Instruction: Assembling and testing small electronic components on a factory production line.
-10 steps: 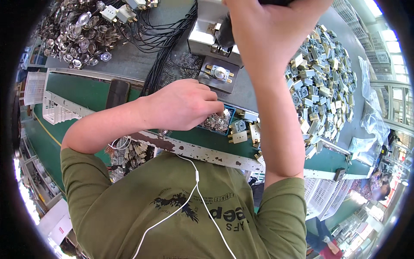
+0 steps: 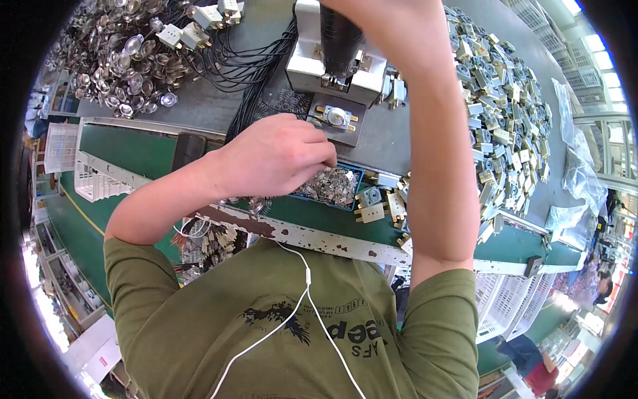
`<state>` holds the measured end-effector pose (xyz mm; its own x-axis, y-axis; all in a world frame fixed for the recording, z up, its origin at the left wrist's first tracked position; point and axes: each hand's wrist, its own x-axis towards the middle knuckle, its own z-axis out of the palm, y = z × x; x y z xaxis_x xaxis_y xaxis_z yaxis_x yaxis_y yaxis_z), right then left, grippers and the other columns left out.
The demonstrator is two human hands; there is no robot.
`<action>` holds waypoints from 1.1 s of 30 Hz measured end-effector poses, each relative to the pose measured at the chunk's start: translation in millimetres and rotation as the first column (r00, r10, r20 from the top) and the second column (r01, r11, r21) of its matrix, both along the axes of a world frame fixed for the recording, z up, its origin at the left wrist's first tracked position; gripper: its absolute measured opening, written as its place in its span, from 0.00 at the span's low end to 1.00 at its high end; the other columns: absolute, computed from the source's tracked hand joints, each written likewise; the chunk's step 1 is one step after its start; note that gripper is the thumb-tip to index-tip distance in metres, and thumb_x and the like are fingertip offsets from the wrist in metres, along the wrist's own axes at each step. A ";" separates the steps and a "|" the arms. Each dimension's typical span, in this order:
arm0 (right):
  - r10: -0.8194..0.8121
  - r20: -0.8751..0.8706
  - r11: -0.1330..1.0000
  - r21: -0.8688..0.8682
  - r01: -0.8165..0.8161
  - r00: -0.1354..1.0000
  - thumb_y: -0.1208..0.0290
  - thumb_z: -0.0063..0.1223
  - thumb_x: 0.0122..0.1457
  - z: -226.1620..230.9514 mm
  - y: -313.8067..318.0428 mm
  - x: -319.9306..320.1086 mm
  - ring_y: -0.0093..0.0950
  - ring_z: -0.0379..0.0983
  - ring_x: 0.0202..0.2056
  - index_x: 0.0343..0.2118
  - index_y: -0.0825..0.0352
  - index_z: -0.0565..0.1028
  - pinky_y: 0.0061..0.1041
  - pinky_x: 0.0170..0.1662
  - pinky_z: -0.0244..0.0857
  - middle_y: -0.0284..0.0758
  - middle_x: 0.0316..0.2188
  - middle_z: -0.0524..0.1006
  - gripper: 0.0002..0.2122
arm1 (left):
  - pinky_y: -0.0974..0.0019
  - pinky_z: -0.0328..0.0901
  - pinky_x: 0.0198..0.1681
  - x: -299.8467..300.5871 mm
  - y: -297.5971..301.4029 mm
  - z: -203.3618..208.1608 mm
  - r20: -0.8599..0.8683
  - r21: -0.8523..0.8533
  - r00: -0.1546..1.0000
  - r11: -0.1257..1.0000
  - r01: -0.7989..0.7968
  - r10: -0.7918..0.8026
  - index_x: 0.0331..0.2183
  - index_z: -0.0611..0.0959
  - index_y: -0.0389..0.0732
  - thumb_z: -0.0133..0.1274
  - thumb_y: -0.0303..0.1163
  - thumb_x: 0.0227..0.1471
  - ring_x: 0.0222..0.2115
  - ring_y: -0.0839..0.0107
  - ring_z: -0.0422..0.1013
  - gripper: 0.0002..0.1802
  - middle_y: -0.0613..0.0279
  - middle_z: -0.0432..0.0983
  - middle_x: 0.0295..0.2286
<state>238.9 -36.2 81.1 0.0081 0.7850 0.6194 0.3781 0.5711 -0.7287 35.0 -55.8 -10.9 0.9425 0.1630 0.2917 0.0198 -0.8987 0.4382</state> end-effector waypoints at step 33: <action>-0.177 -0.409 0.954 0.152 0.258 0.895 0.90 0.62 0.55 -37.0 -40.5 -45.6 0.22 0.79 0.34 0.54 0.74 0.60 0.20 0.36 0.75 0.39 0.36 0.79 0.27 | 0.58 0.69 0.41 7.7 48.0 -37.7 0.163 0.043 0.974 0.985 -0.165 0.156 0.31 0.83 0.44 0.65 0.31 0.48 0.36 0.62 0.76 0.07 0.67 0.81 0.33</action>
<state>193.3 -76.7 44.2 0.4346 0.5983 0.6731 0.2211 0.6537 -0.7238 42.8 -7.8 -48.6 0.8463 0.2875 0.4485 0.1002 -0.9128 0.3960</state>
